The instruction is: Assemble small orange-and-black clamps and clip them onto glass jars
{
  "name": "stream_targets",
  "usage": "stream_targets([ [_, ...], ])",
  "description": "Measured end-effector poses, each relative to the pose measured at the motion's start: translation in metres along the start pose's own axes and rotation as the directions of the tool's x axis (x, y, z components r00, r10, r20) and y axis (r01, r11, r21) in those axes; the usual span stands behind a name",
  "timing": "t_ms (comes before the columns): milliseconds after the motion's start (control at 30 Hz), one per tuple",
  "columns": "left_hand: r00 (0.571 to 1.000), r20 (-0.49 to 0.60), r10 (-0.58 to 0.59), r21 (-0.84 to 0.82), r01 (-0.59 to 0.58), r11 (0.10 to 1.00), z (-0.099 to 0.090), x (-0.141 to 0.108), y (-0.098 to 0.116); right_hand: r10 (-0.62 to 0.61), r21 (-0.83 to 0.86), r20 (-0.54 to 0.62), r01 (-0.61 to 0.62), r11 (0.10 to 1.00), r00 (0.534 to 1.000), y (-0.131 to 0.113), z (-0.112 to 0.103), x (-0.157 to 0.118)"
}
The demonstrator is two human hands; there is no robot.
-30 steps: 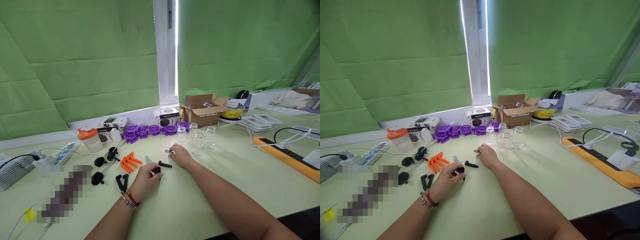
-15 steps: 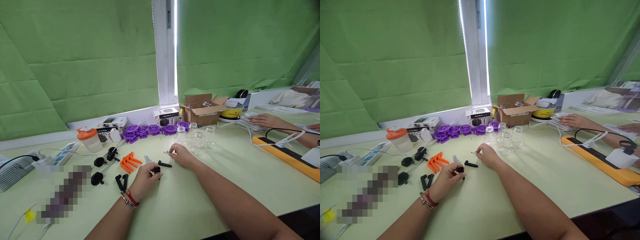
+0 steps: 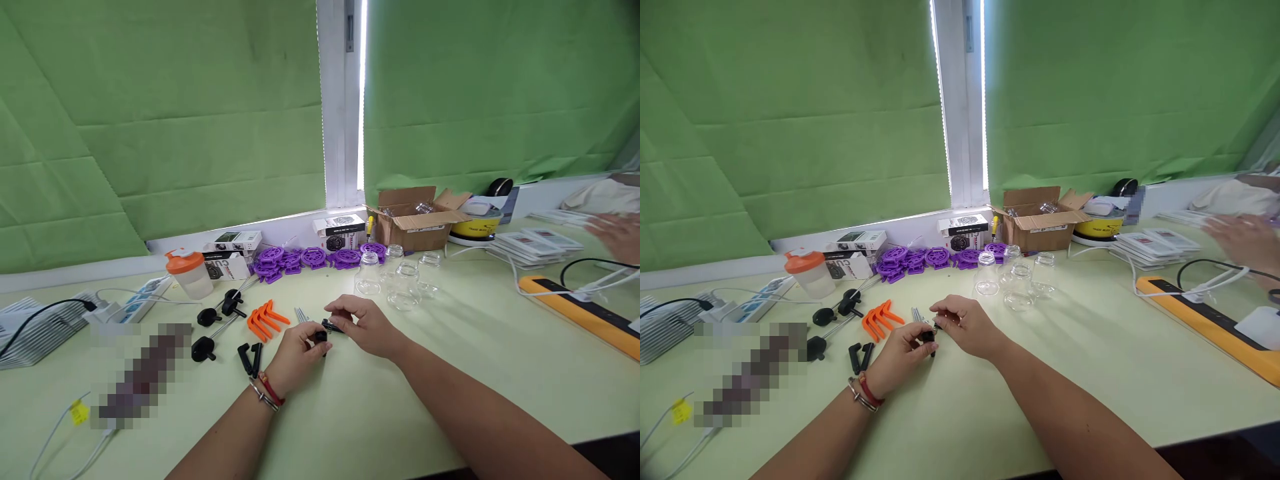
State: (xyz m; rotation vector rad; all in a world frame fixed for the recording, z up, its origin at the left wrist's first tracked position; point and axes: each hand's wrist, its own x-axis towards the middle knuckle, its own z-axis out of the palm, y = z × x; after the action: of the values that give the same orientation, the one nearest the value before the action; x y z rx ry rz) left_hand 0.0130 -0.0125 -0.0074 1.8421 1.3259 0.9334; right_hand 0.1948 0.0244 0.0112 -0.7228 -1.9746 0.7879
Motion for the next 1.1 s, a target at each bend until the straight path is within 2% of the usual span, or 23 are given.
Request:
stream_targets([
  [100,1.0,0.008,0.012,0.017,-0.012,1.0,-0.001,0.0,0.001,-0.002,-0.057,-0.028,0.0,0.998,1.0,-0.002,0.006,-0.001],
  [233,0.999,0.028,0.04,0.028,-0.041,0.999,-0.002,0.0,0.001,-0.048,-0.14,0.009,0.049,0.989,0.999,-0.006,0.01,-0.002],
  [400,0.999,0.028,0.036,0.017,-0.036,0.999,-0.001,-0.001,-0.001,-0.074,-0.208,0.0,0.073,0.975,0.997,-0.005,0.011,-0.001],
  [467,0.999,0.028,0.037,0.013,-0.037,0.999,0.0,-0.001,-0.001,-0.098,-0.221,0.039,0.104,0.97,0.994,-0.003,0.011,0.0],
  [633,0.998,0.036,0.055,0.001,-0.055,0.999,-0.001,0.0,-0.002,-0.167,-0.218,0.227,0.217,0.951,0.959,0.002,0.008,-0.001],
  [833,0.998,0.031,0.056,-0.032,-0.055,0.998,0.0,0.001,-0.003,-0.144,-0.219,0.276,0.208,0.953,0.95,0.004,0.005,0.0],
  [933,0.999,-0.02,0.041,0.0,-0.041,0.999,-0.008,-0.001,-0.003,-0.126,-0.218,0.255,0.184,0.959,0.959,0.006,0.003,0.001],
  [1000,0.999,-0.037,0.01,0.057,-0.008,0.998,-0.021,-0.004,-0.003,-0.085,-0.236,0.189,0.13,0.963,0.978,0.01,-0.002,0.003],
  [1033,0.999,-0.035,-0.022,0.079,0.025,0.997,-0.029,-0.006,-0.003,-0.055,-0.252,0.139,0.089,0.964,0.989,0.013,-0.005,0.003],
  [1100,0.987,-0.013,-0.159,0.073,0.16,0.984,-0.045,-0.009,-0.006,0.015,-0.287,0.022,-0.008,0.958,1.0,0.021,-0.011,0.005],
])
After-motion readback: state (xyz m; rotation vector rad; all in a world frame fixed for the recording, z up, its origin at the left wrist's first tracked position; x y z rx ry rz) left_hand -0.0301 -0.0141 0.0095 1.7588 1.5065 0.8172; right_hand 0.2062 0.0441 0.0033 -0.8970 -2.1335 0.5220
